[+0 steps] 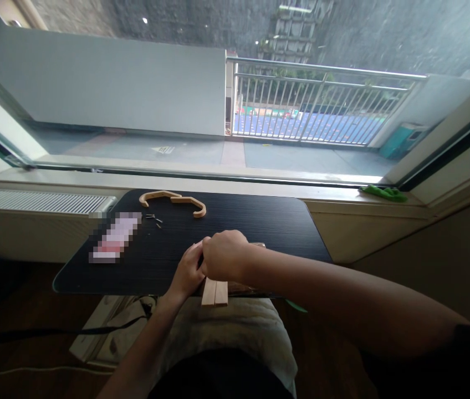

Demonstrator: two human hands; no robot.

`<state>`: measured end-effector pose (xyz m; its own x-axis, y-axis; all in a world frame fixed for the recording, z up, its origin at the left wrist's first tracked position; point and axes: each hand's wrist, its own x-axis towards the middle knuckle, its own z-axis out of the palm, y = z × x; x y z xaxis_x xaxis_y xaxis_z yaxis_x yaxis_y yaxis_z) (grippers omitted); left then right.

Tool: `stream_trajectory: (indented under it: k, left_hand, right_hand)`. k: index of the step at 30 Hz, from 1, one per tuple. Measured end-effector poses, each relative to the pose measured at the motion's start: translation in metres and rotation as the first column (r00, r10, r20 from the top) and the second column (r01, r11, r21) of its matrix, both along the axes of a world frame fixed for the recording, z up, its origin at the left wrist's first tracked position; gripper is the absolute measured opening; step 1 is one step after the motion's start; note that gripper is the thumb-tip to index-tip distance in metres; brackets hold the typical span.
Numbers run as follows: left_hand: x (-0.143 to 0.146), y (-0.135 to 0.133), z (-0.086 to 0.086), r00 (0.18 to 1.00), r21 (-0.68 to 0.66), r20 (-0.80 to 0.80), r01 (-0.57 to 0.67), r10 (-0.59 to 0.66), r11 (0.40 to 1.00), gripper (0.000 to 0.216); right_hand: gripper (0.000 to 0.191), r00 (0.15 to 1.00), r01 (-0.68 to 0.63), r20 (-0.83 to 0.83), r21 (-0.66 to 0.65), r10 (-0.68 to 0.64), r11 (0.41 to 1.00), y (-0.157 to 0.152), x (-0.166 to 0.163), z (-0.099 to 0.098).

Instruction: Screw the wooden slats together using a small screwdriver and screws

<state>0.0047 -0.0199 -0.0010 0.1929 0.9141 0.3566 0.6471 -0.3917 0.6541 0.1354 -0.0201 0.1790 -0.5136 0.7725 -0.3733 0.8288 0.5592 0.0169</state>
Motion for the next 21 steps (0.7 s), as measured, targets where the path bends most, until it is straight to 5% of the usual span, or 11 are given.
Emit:
stream_trajectory:
  k: [6, 10, 15, 21]
  left_hand:
    - [0.000, 0.000, 0.001, 1.000, 0.016, -0.011, -0.015, 0.015, 1.000, 0.035]
    - [0.000, 0.000, 0.000, 1.000, 0.022, -0.012, -0.006, 0.006, 1.000, 0.035]
    - [-0.001, 0.001, -0.004, 1.000, 0.023, -0.005, -0.006, 0.006, 1.000, 0.040]
    - [-0.001, 0.001, -0.004, 1.000, 0.021, -0.003, -0.014, 0.014, 1.000, 0.040]
  right_hand:
    - [0.028, 0.980, -0.198, -0.005, -0.078, 0.198, 0.977, 0.011, 0.018, 0.007]
    - [0.022, 0.959, -0.283, -0.024, -0.017, 0.283, 0.959, 0.012, 0.024, 0.008]
    - [0.021, 0.883, -0.469, -0.006, -0.017, 0.469, 0.883, 0.007, 0.028, 0.006]
    - [0.026, 0.854, -0.520, -0.029, -0.008, 0.519, 0.854, 0.010, 0.031, 0.003]
